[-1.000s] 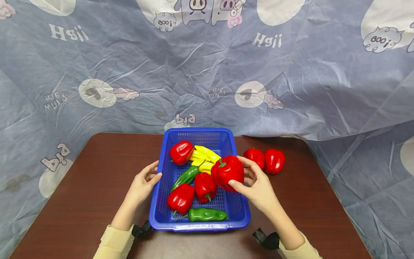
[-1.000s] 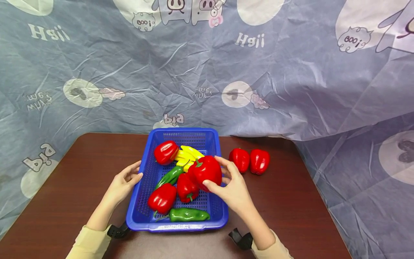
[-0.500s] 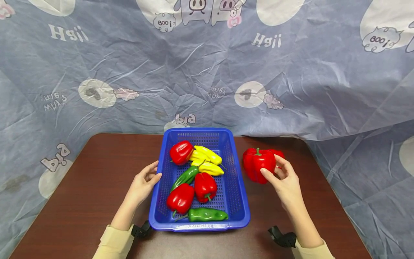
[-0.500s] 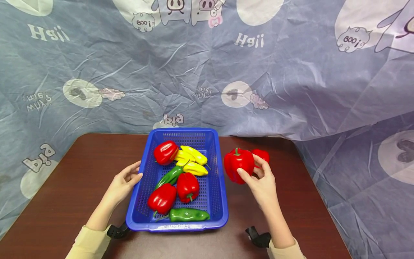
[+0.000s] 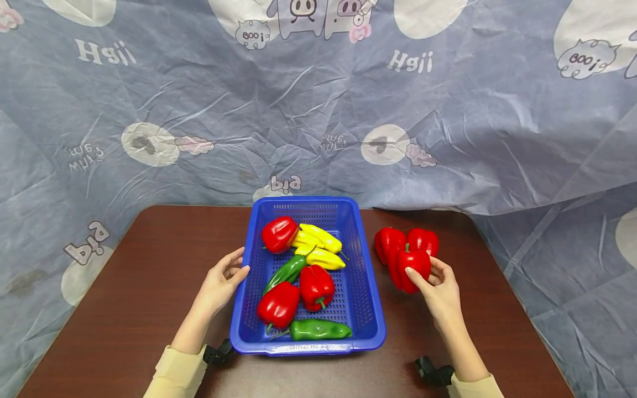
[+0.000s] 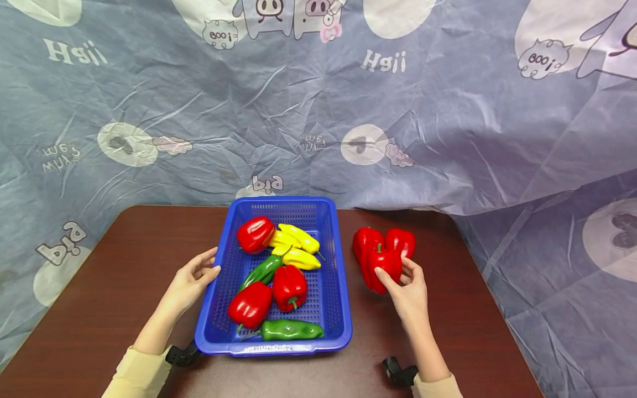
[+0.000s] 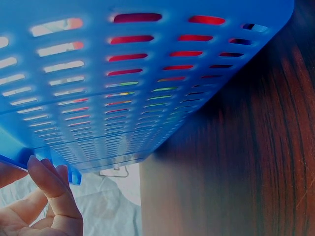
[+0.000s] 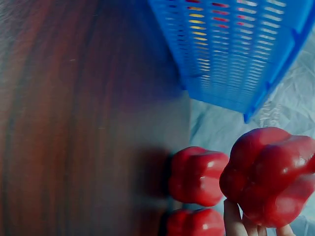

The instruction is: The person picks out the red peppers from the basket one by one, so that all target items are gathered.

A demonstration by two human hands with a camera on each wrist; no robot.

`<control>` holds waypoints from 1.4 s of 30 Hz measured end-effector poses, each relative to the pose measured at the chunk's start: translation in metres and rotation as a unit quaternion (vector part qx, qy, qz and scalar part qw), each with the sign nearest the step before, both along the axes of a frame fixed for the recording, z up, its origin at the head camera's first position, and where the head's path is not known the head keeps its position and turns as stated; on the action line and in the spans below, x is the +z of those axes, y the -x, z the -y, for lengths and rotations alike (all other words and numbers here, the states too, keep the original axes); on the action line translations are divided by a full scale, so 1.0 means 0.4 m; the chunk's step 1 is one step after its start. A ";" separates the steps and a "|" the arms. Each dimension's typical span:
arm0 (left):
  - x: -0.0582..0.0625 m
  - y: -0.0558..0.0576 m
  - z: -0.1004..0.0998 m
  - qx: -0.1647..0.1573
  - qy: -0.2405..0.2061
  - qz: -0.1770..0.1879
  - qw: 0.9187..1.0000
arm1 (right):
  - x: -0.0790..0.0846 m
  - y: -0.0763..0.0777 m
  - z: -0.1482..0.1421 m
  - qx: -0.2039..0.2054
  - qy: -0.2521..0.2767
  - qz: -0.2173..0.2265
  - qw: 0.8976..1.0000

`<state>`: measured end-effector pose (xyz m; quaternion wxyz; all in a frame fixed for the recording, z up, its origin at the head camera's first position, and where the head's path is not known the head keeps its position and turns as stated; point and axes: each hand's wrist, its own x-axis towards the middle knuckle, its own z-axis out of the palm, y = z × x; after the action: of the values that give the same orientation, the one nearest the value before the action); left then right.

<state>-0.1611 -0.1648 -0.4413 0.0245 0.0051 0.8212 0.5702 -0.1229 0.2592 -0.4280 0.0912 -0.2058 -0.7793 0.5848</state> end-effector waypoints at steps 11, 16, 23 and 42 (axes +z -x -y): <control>-0.006 -0.001 0.003 -0.007 0.001 0.002 1.000 | -0.072 0.001 -0.002 -0.009 -0.030 0.030 0.999; -0.005 -0.001 0.003 -0.004 -0.001 0.002 1.000 | -0.087 0.007 0.002 -0.013 -0.027 0.034 0.999; -0.004 0.000 0.002 0.000 -0.008 0.002 1.000 | -0.096 0.013 0.003 -0.016 -0.042 0.049 0.998; -0.015 0.005 0.001 0.003 -0.004 -0.002 1.000 | -0.120 0.029 0.028 -0.030 -0.110 0.035 0.993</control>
<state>-0.1631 -0.1651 -0.4473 0.0211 0.0042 0.8190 0.5734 -0.1344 0.2481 -0.4759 0.1036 -0.2375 -0.8354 0.4847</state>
